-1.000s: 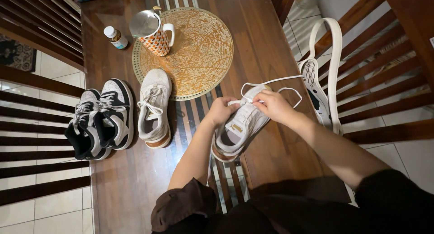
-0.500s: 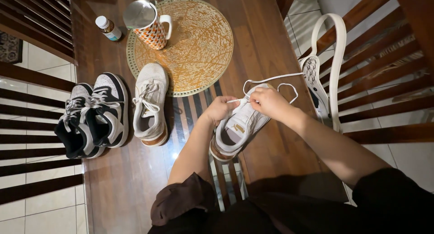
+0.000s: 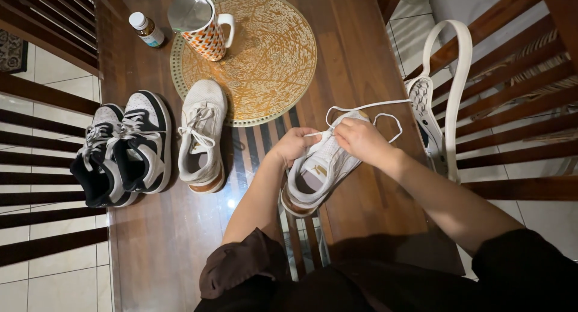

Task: The person removes laces from a pair of white sneakers and then re-laces them on a wooden dining table. They thread the laces through the eyelets, tie a knot, and finish with a bow. A second pair of black sneakers remains untouched on the table.

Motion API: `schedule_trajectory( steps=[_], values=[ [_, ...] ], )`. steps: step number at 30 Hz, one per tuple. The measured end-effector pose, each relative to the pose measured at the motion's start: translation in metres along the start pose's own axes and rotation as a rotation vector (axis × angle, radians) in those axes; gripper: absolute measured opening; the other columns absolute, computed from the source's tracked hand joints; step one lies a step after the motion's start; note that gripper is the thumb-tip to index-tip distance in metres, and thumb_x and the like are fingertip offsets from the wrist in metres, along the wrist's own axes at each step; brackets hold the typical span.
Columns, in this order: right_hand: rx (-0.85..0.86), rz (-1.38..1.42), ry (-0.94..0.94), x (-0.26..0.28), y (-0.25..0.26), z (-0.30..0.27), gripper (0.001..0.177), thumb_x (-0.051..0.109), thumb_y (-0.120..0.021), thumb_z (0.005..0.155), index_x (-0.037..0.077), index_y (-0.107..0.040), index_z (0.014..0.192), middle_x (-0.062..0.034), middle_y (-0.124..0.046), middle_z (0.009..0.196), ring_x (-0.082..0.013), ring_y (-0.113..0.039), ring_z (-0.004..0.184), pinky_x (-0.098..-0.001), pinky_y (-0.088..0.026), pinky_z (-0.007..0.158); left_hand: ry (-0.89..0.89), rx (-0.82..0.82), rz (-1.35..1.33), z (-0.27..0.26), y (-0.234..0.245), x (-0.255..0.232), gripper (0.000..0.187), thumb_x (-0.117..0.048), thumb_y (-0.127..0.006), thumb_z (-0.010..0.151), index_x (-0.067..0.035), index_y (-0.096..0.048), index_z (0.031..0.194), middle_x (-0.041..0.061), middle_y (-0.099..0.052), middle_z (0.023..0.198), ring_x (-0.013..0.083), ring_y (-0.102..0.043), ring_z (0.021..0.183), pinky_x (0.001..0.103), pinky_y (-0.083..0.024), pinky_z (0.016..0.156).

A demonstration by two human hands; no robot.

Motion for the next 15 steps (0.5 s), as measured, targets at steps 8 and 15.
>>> schedule_trajectory(
  steps=[8, 15],
  values=[
    [0.024, 0.051, 0.136, 0.011, 0.017, 0.016, 0.009, 0.008, -0.072, 0.087, 0.004, -0.067, 0.093, -0.0098, -0.064, 0.09, -0.0316, -0.065, 0.085, -0.0425, -0.051, 0.076, 0.034, 0.1, -0.14, -0.002, -0.001, -0.003, 0.023, -0.011, -0.069, 0.095, 0.003, -0.068, 0.113, 0.011, -0.074, 0.099, 0.0192, -0.072, 0.087, 0.034, -0.06, 0.078],
    [-0.029, 0.028, 0.135, 0.034, 0.046, 0.024, 0.01, 0.007, -0.072, 0.086, 0.003, -0.067, 0.094, -0.0088, -0.065, 0.093, -0.0312, -0.066, 0.087, -0.0424, -0.051, 0.078, -0.145, 0.02, -0.049, -0.034, -0.019, -0.042, 0.018, -0.01, -0.069, 0.096, 0.002, -0.071, 0.11, 0.008, -0.073, 0.093, 0.014, -0.068, 0.081, 0.028, -0.056, 0.073]
  ],
)
Point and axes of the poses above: each hand's wrist, its own z-axis towards the middle knuckle, its own y-axis out of the back of the hand, x = y × z, the point moved 9 cm from there along z, towards the middle knuckle
